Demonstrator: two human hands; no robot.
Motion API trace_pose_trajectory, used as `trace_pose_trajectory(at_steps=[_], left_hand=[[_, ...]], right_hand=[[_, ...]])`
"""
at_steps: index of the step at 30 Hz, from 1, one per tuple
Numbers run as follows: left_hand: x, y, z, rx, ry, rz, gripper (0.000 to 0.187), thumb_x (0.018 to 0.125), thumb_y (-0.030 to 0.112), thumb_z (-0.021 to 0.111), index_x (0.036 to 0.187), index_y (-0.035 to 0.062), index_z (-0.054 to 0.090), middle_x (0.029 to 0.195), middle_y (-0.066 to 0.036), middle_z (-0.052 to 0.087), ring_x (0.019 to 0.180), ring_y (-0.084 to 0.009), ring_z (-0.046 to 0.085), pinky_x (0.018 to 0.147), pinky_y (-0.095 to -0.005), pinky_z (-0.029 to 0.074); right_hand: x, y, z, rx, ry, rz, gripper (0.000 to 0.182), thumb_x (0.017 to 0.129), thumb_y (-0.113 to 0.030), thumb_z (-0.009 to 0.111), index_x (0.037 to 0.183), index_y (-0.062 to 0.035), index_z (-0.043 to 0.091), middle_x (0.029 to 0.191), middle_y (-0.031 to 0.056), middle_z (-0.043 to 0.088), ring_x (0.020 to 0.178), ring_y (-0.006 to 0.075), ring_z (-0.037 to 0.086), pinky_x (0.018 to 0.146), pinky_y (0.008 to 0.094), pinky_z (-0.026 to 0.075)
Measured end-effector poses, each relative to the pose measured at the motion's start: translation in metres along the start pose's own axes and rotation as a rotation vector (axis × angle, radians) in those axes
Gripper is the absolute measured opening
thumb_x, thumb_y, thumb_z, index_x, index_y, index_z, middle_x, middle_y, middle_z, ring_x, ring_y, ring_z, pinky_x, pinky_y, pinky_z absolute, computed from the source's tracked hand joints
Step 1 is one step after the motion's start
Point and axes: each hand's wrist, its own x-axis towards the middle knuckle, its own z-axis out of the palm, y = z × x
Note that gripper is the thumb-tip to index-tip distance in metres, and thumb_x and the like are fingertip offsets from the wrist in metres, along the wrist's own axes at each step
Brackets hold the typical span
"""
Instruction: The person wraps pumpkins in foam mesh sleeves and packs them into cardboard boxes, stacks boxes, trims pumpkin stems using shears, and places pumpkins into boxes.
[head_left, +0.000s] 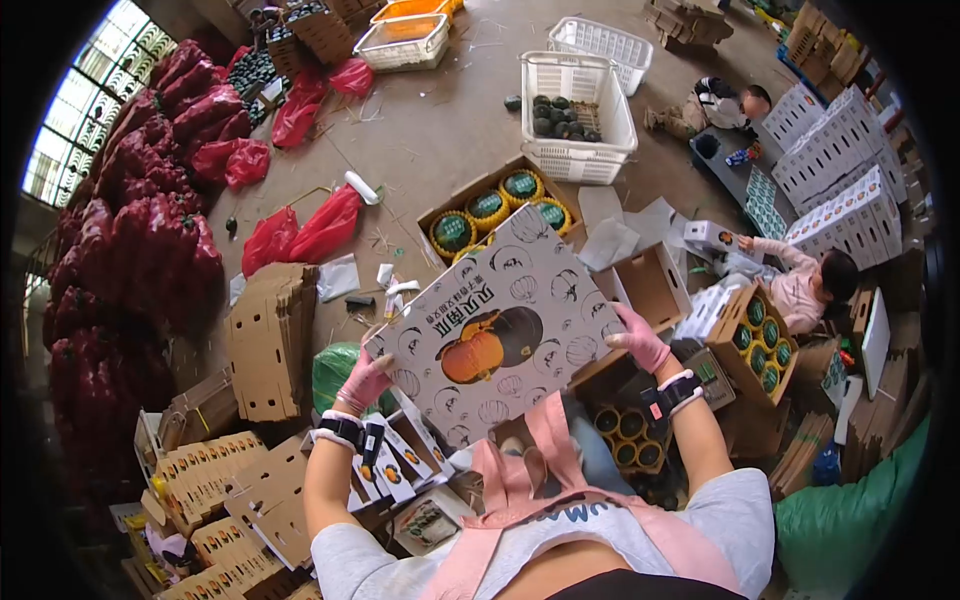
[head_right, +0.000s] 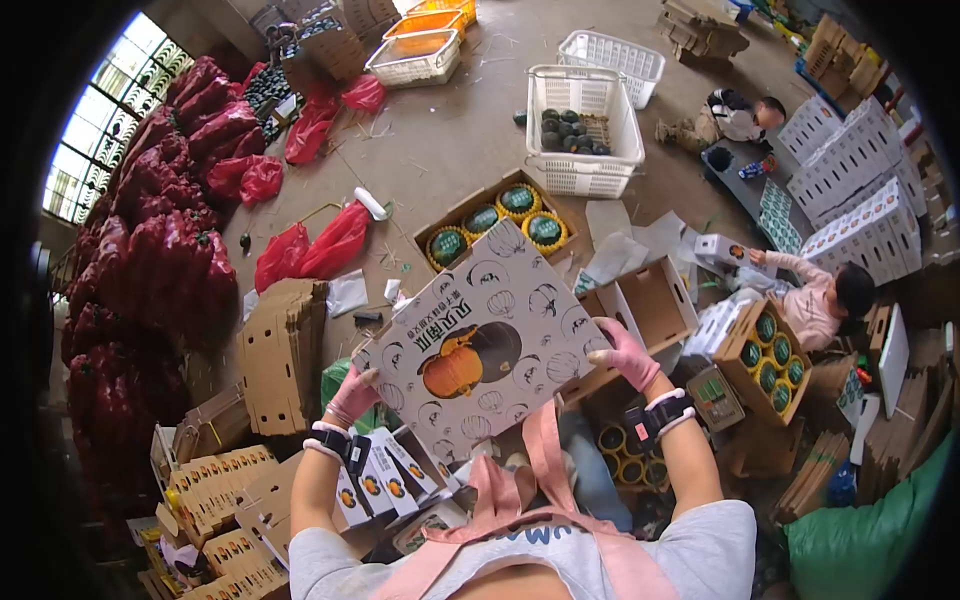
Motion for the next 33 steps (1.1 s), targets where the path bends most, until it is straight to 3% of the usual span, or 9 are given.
trace_pose_trajectory(at_steps=[3,6,8,14,15,19,23,28,33], left_hand=[[0.1,0.045,0.005,-0.018,0.059,0.094,0.059,0.085,0.039,0.059,0.134,0.0159,0.037,0.128,-0.005,0.048,0.118,-0.0223,0.047,0.097,-0.0417,0.04],[0.195,0.071,-0.007,-0.08,0.034,0.137,0.05,0.09,0.042,0.051,0.132,0.0204,0.035,0.125,-0.007,0.049,0.113,-0.022,0.05,0.091,-0.0427,0.045],[0.238,0.077,-0.004,0.018,0.177,0.245,0.05,0.092,0.044,0.046,0.132,0.0206,0.03,0.124,-0.009,0.05,0.106,-0.025,0.055,0.086,-0.0427,0.05],[0.324,0.056,-0.046,-0.043,0.223,-0.128,0.049,0.091,0.049,0.042,0.131,0.0208,0.034,0.123,-0.005,0.052,0.103,-0.0227,0.058,0.08,-0.0446,0.052],[0.331,0.045,-0.055,0.001,0.212,-0.121,0.057,0.086,0.055,0.047,0.131,0.0196,0.039,0.125,-0.004,0.052,0.102,-0.0226,0.057,0.082,-0.0467,0.049],[0.315,0.053,-0.063,0.155,0.322,-0.359,0.068,0.077,0.06,0.057,0.127,0.0149,0.049,0.117,-0.008,0.058,0.107,-0.0237,0.054,0.095,-0.0449,0.038],[0.311,0.067,-0.061,0.422,0.353,-0.366,0.09,0.06,0.074,0.059,0.126,0.0141,0.049,0.115,-0.011,0.055,0.106,-0.0271,0.05,0.091,-0.0537,0.036],[0.336,0.048,-0.1,-0.018,0.058,-0.164,0.054,0.084,0.043,0.053,0.124,0.0075,0.049,0.119,-0.009,0.057,0.109,-0.0237,0.055,0.097,-0.0384,0.041],[0.305,0.058,-0.051,-0.051,-0.056,-0.059,0.057,0.085,0.043,0.049,0.13,0.0076,0.044,0.127,-0.009,0.051,0.117,-0.0236,0.048,0.1,-0.0379,0.038]], right_hand=[[0.09,-0.046,-0.011,-0.024,0.069,-0.089,0.064,0.074,-0.033,0.066,0.121,0.0037,0.046,0.115,0.0093,0.054,0.103,0.0177,0.051,0.09,0.0297,0.04],[0.163,-0.063,-0.019,0.024,0.135,-0.071,0.046,0.079,-0.042,0.058,0.1,-0.0004,0.06,0.085,0.0039,0.059,0.079,0.0111,0.054,0.067,0.0252,0.042],[0.225,-0.011,-0.053,0.022,0.25,-0.066,0.044,0.079,-0.044,0.057,0.091,-0.0025,0.063,0.077,0.0022,0.058,0.074,0.0111,0.053,0.066,0.0257,0.042],[0.258,0.028,-0.077,0.041,0.453,0.218,0.061,0.074,-0.053,0.059,0.104,0.0001,0.062,0.091,0.0073,0.06,0.084,0.0177,0.051,0.077,0.0309,0.04],[0.245,0.003,-0.064,0.143,0.527,0.477,0.062,0.07,-0.056,0.061,0.109,-0.0074,0.059,0.094,0.0069,0.059,0.088,0.023,0.052,0.082,0.041,0.04],[0.238,0.018,-0.079,0.461,0.363,0.697,0.056,0.067,-0.05,0.065,0.106,-0.0108,0.055,0.099,0.0102,0.059,0.094,0.0308,0.052,0.083,0.0548,0.039],[0.234,0.033,-0.074,0.808,0.365,0.49,0.045,0.067,-0.033,0.071,0.1,-0.0087,0.053,0.086,0.0113,0.058,0.077,0.0286,0.055,0.076,0.0541,0.046],[0.236,0.068,-0.074,0.671,0.395,0.438,0.049,0.064,-0.052,0.071,0.088,-0.014,0.052,0.079,0.0037,0.056,0.071,0.0205,0.054,0.066,0.0402,0.048],[0.236,0.079,-0.063,0.472,0.358,0.416,0.069,0.054,-0.07,0.069,0.103,-0.0285,0.044,0.09,-0.0016,0.05,0.081,0.0157,0.047,0.068,0.037,0.038]])
